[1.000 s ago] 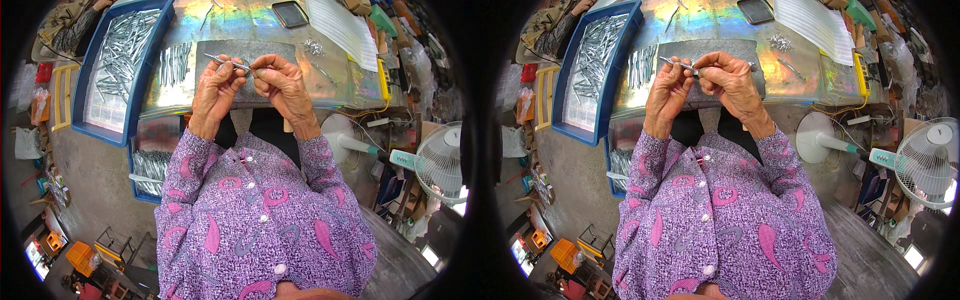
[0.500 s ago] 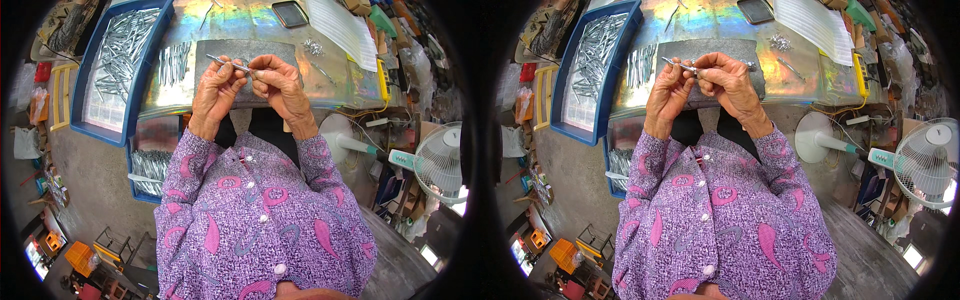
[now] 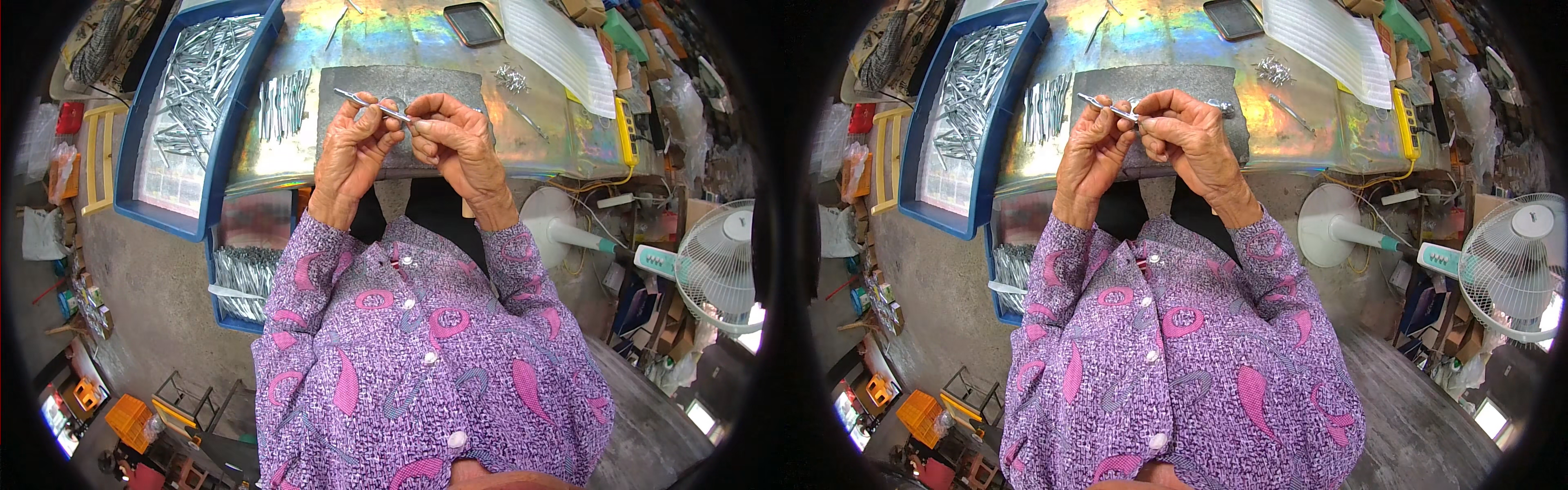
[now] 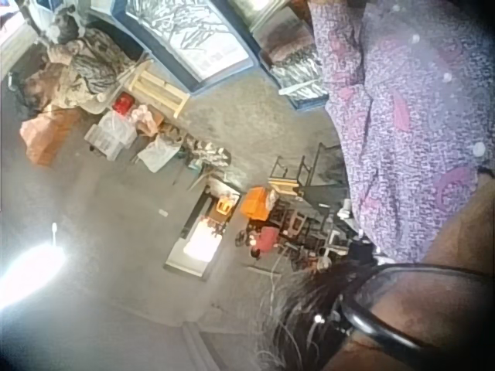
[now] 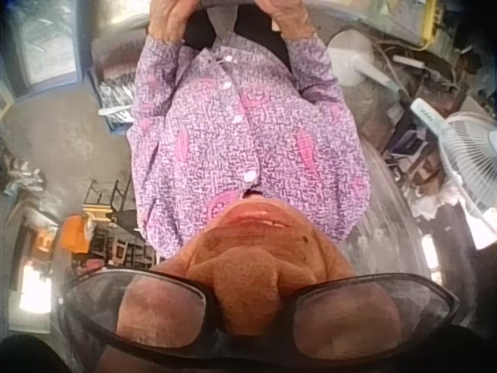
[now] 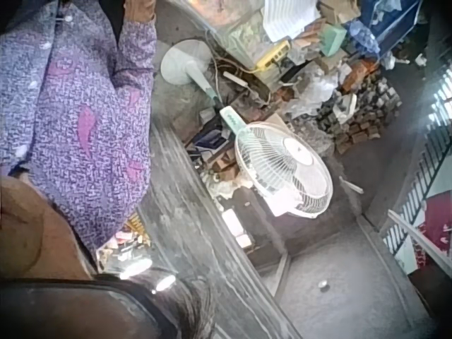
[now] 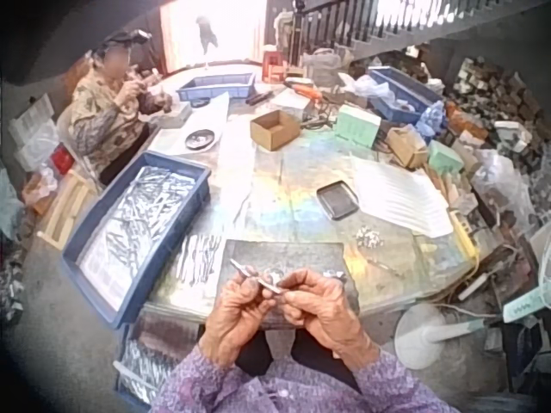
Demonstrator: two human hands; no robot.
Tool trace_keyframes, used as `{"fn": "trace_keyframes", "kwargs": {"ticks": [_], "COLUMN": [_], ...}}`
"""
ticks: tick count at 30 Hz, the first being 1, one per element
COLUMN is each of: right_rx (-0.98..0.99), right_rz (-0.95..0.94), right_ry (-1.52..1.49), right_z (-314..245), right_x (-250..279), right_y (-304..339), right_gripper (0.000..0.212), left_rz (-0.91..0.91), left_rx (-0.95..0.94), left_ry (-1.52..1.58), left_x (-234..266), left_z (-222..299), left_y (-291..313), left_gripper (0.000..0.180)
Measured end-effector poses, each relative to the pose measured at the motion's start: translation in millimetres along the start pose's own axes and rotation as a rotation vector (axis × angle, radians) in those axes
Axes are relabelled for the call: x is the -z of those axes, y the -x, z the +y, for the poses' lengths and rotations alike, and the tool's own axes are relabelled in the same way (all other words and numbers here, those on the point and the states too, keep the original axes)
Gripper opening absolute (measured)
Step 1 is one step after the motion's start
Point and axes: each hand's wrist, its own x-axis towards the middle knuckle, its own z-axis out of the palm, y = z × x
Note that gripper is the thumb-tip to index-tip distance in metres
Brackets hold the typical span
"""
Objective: The person assembles small metal pins and metal rings on a stone block by hammering them together.
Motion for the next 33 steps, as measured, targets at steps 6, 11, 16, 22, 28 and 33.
{"fn": "trace_keyframes", "kwargs": {"ticks": [6, 11, 16, 22, 28, 33], "right_rx": [0.015, 0.143, 0.287, 0.412, 0.445, 0.450], "right_rz": [0.071, 0.143, 0.247, 0.304, 0.308, 0.321], "right_ry": [0.215, 0.335, 0.418, 0.740, 0.823, 0.783], "right_z": [-1, 10, 24, 30, 33, 37], "right_x": [-5, -15, -14, -9, -12, -12], "right_y": [2, 9, 6, 4, 4, 3], "right_gripper": [0.013, 0.010, 0.011, 0.014, 0.015, 0.013], "left_rz": [-0.095, -0.203, -0.112, 0.093, 0.131, 0.166], "left_rx": [-0.168, -0.237, -0.229, -0.192, -0.152, -0.140], "left_ry": [-0.265, -0.581, -0.552, -0.676, -0.713, -0.776], "left_x": [-11, -16, -26, -31, -32, -32], "left_z": [13, 22, 13, 13, 9, 10], "left_y": [-2, -3, 0, 3, 5, 7], "left_gripper": [0.016, 0.016, 0.015, 0.019, 0.015, 0.017]}}
